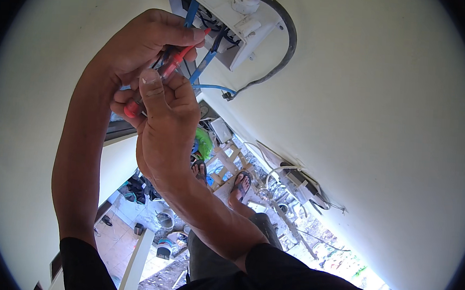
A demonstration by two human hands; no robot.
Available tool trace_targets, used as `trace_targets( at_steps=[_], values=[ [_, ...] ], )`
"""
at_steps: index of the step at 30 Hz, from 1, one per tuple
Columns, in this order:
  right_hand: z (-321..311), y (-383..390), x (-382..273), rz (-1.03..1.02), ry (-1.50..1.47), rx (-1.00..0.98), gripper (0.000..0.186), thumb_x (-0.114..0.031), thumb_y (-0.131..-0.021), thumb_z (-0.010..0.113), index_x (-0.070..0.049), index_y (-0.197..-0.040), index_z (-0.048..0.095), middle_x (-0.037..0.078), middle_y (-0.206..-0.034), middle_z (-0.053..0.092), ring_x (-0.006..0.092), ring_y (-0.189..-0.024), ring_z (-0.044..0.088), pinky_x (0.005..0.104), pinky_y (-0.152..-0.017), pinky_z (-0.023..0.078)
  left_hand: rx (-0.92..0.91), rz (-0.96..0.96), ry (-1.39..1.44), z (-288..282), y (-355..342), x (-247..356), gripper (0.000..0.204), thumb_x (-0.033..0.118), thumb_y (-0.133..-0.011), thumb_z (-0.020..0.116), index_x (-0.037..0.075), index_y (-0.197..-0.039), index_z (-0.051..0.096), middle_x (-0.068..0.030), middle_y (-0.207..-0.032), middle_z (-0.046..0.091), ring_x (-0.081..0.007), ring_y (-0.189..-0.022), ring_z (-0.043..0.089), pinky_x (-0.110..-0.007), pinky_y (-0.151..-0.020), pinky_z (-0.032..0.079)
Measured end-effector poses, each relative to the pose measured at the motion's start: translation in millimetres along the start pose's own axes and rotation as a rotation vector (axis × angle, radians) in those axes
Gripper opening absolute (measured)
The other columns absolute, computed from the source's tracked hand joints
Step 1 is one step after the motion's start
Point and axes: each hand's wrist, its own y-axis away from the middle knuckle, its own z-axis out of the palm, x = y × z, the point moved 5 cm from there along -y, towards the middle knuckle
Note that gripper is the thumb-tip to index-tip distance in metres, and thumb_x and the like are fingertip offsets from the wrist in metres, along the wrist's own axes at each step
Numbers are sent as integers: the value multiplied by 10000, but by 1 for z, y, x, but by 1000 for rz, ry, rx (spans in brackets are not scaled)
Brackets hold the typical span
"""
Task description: Wire an electrical junction box using pliers and a screwdriver.
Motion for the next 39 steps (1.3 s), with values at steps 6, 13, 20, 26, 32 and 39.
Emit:
trace_targets(
  at_steps=[6,13,20,26,32,39],
  values=[
    [7,5,-2,25,-81,46,207,-213,-1018,530,-29,-1114,523,111,-919,660,215,-885,708,403,-809,623,-15,-15,-77,-4,-4,-2,373,347,-852,739,-20,-911,704,-79,-760,653,-105,-619,556,-248,-593,450],
    [3,-1,1,13,-91,-30,225,-221,-1020,528,-28,-1137,525,110,-930,659,190,-835,691,415,-847,602,-17,33,24,-1,-4,-1,397,358,-848,745,-21,-954,698,-77,-767,652,-105,-626,561,-244,-600,452],
    [-11,-1,5,4,-25,52,185,-191,-1027,504,-35,-1117,545,102,-955,654,187,-846,668,416,-845,579,-15,46,2,2,-10,-11,378,336,-859,732,-23,-972,704,-97,-790,667,-117,-665,574,-259,-649,462],
    [-7,-2,-1,-46,-201,-74,194,-200,-1027,504,-57,-1151,549,90,-967,656,171,-868,642,393,-799,569,19,111,-61,5,-9,-1,355,314,-857,727,-22,-968,710,-112,-803,677,-136,-674,564,-280,-669,453],
    [-8,3,-5,72,-41,48,245,-266,-1040,488,-58,-1165,518,79,-930,641,152,-746,656,336,-689,600,69,53,11,-1,-13,-10,320,304,-840,739,-9,-896,712,-87,-732,643,-117,-643,528,-266,-607,422],
    [-18,1,-6,16,32,-248,342,-230,-1065,355,18,-1296,409,231,-1124,631,321,-953,693,434,-841,613,-215,13,320,-1,-10,-16,307,280,-891,706,-9,-787,696,-48,-644,624,-131,-548,555,-268,-525,415]
  ],
)
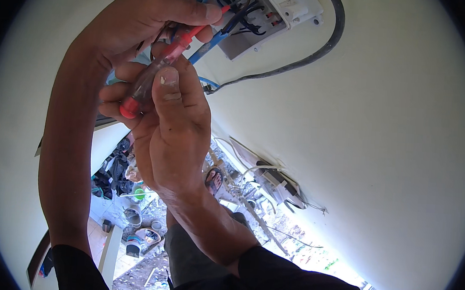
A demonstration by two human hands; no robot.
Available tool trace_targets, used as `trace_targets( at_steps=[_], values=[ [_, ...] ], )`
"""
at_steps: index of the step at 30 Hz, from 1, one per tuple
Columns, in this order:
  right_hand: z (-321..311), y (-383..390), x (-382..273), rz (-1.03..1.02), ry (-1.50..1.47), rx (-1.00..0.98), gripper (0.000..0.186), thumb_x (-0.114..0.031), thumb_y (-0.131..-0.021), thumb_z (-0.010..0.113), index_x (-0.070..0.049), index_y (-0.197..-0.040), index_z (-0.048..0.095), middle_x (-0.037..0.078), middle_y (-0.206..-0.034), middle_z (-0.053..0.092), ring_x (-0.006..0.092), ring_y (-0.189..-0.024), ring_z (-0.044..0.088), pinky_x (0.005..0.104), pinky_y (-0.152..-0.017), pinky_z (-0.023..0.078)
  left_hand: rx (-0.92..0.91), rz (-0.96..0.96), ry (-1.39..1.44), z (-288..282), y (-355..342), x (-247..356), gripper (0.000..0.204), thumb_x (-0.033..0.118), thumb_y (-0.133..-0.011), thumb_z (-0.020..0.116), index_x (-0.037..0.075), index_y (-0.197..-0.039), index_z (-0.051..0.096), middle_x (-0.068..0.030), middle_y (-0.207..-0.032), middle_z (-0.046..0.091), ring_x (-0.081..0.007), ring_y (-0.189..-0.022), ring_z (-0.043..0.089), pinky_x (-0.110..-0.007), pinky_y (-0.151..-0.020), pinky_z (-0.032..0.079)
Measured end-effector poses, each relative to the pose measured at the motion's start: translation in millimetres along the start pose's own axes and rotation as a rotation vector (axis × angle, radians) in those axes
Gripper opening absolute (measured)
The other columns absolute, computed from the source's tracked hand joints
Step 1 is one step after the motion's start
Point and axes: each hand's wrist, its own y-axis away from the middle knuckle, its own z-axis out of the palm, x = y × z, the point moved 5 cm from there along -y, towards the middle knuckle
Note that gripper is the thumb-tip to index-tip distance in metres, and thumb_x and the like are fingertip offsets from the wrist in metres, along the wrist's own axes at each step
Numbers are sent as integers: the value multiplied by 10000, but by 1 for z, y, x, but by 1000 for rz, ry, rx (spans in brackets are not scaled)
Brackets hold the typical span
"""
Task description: Wire an electrical junction box using pliers and a screwdriver.
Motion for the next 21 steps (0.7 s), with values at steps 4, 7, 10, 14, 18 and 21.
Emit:
trace_targets(
  at_steps=[4,7,10,14,18,21],
  values=[
    [-2,-3,5,3,-32,-32,353,-205,-1069,317,45,-1315,356,243,-1142,619,336,-982,693,451,-864,612,50,102,10,-4,4,-11,320,285,-903,689,-18,-799,691,-49,-638,617,-132,-546,552,-266,-539,422],
    [-1,-3,4,3,-90,-111,375,-219,-1074,263,47,-1335,314,260,-1207,580,365,-1053,663,495,-912,588,36,130,-14,-1,6,-9,321,278,-906,676,-23,-795,689,-57,-641,622,-126,-551,547,-266,-542,418],
    [-10,1,13,32,-152,-136,384,-223,-1075,246,46,-1342,305,268,-1240,558,385,-1084,644,520,-930,573,121,86,-65,-6,12,-21,315,269,-907,664,-27,-803,694,-62,-647,630,-116,-553,540,-267,-539,411],
    [-15,2,14,48,-92,-192,393,-224,-1074,236,47,-1353,295,276,-1243,554,402,-1085,639,545,-930,566,95,73,-34,-7,19,-24,294,256,-900,668,-25,-821,706,-62,-657,639,-111,-554,536,-269,-549,414],
    [-9,-7,1,22,-80,-223,395,-220,-1071,247,47,-1358,292,281,-1236,557,403,-1085,639,552,-929,564,48,168,25,-2,7,-9,280,244,-888,686,-26,-822,710,-63,-657,637,-112,-550,534,-267,-544,410],
    [-15,-2,13,46,-141,-185,391,-218,-1069,258,44,-1358,294,278,-1232,561,406,-1080,640,557,-929,563,124,66,26,-8,14,-23,283,248,-884,695,-28,-822,712,-62,-654,635,-114,-545,533,-266,-537,405]
  ],
)
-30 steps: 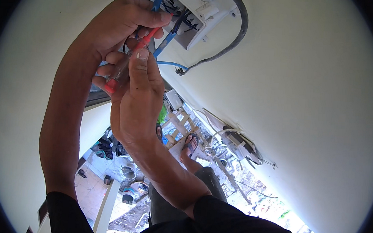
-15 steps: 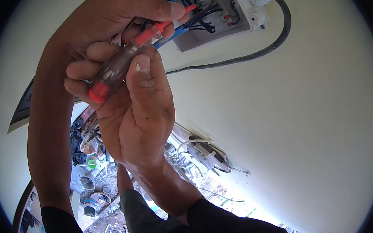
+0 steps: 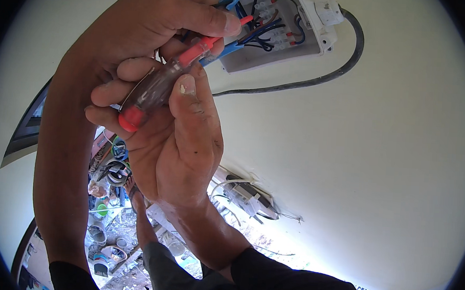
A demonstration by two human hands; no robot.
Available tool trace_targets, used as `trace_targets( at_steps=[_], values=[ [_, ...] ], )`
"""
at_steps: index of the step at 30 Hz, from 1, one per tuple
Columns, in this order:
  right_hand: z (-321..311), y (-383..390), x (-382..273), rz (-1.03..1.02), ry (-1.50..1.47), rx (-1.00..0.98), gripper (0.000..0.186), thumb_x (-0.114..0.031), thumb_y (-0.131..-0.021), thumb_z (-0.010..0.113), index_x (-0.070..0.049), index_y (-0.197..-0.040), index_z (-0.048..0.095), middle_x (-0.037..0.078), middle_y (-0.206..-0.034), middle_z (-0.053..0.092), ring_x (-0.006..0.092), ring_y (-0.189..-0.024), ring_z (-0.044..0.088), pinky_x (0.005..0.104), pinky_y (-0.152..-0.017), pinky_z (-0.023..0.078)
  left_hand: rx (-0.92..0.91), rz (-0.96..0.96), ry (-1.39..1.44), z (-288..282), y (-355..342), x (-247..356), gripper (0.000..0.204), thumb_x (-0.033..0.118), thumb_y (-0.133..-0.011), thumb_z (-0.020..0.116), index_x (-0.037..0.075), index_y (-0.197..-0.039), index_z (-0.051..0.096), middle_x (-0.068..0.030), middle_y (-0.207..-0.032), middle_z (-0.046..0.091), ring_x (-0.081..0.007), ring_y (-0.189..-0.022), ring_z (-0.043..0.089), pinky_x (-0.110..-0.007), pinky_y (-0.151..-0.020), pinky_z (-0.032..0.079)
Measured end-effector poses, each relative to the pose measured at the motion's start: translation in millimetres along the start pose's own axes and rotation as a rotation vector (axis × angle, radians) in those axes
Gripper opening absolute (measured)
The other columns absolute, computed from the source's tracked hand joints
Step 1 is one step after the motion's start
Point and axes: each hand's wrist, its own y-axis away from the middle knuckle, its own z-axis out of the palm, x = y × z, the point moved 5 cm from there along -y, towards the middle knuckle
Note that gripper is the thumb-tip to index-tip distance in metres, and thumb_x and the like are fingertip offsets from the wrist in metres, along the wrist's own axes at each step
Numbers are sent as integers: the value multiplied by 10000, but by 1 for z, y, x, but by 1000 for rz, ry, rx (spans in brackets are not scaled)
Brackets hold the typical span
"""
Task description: Wire an electrical junction box using pliers and a screwdriver.
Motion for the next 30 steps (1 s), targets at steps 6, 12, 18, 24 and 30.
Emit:
trace_targets(
  at_steps=[6,12,18,24,30],
  values=[
    [3,-8,-9,-51,18,-14,389,-223,-1068,259,31,-1360,300,255,-1232,575,392,-1083,645,560,-929,562,-9,-45,-79,7,-6,17,275,259,-876,707,-10,-820,716,-68,-627,621,-113,-535,526,-268,-523,398],
    [0,-8,2,-50,-101,-12,378,-249,-1068,281,0,-1347,337,233,-1212,596,362,-1086,652,560,-934,559,83,-205,-194,-1,-1,19,330,308,-888,701,-14,-816,708,-70,-612,611,-118,-511,506,-302,-483,388],
    [15,-16,2,-83,116,51,335,-195,-1055,372,3,-1325,376,188,-1142,605,272,-952,678,427,-819,610,140,-169,-184,0,7,36,362,327,-881,705,-14,-762,678,-67,-612,607,-138,-513,510,-319,-480,385],
    [2,-22,-19,-145,263,102,331,-169,-1045,424,26,-1311,388,164,-1089,608,234,-920,672,361,-748,612,89,-199,-352,17,-19,42,235,202,-845,739,12,-733,660,-82,-681,631,-152,-593,548,-296,-535,413],
    [23,-19,5,-132,182,148,289,-139,-1019,513,10,-1252,427,111,-988,621,176,-868,661,295,-691,589,61,51,-257,-8,-7,17,380,317,-822,769,-54,-871,696,-97,-732,644,-120,-616,555,-268,-595,447]
  ],
)
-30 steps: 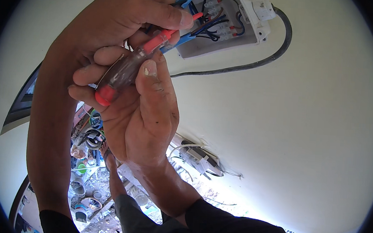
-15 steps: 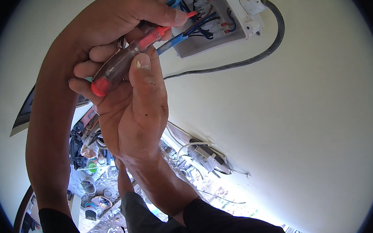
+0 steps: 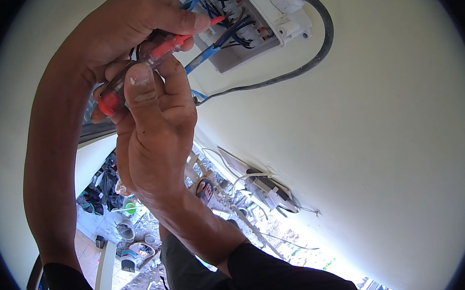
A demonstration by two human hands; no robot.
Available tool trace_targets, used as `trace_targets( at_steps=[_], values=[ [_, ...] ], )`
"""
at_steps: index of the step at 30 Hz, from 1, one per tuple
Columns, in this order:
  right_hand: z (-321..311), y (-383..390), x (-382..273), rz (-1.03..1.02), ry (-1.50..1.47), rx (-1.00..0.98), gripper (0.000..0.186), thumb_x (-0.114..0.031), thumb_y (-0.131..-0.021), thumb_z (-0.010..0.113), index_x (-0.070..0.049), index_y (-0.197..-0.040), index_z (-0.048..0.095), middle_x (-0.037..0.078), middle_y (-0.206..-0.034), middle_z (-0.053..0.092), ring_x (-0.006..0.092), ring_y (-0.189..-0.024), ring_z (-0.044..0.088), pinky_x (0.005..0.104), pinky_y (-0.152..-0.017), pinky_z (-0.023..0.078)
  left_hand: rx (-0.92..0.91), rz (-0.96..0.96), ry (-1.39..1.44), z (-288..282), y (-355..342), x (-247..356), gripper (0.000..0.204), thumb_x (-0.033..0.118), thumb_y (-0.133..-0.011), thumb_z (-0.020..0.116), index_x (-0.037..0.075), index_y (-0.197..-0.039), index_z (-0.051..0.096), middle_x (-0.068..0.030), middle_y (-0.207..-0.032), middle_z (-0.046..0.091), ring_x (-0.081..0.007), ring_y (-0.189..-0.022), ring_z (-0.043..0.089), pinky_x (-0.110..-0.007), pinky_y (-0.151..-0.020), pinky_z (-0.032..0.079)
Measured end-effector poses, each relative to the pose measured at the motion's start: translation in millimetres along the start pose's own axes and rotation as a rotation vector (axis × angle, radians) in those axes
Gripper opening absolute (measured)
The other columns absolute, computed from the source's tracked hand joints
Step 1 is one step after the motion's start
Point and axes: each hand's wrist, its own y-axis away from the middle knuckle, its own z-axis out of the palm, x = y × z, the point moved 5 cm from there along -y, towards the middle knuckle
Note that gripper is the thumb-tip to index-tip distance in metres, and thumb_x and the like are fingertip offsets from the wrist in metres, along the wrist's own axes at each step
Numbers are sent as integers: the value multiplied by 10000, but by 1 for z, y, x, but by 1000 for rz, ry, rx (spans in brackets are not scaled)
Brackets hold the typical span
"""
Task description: Wire an electrical junction box using pliers and a screwdriver.
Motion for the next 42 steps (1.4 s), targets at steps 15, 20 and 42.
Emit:
trace_targets(
  at_steps=[15,20,42],
  values=[
    [4,10,-21,95,-45,57,394,-137,-995,534,1,-1323,365,134,-1073,608,241,-937,683,401,-794,628,49,127,64,17,0,26,457,207,-794,758,-62,-1139,626,-176,-897,690,-220,-792,678,-318,-711,526],
    [1,10,-7,97,-38,197,413,-87,-982,529,-5,-1345,351,146,-1066,605,235,-900,688,376,-793,632,43,19,-132,13,5,27,510,224,-792,769,-55,-1184,600,-170,-903,692,-225,-836,693,-315,-680,529],
    [-2,19,-14,138,-137,92,408,-82,-1004,479,21,-1378,352,232,-1154,609,310,-1048,670,486,-911,588,90,-8,33,19,7,26,597,220,-772,797,-72,-1230,549,-199,-925,690,-272,-910,703,-367,-844,544]
  ],
)
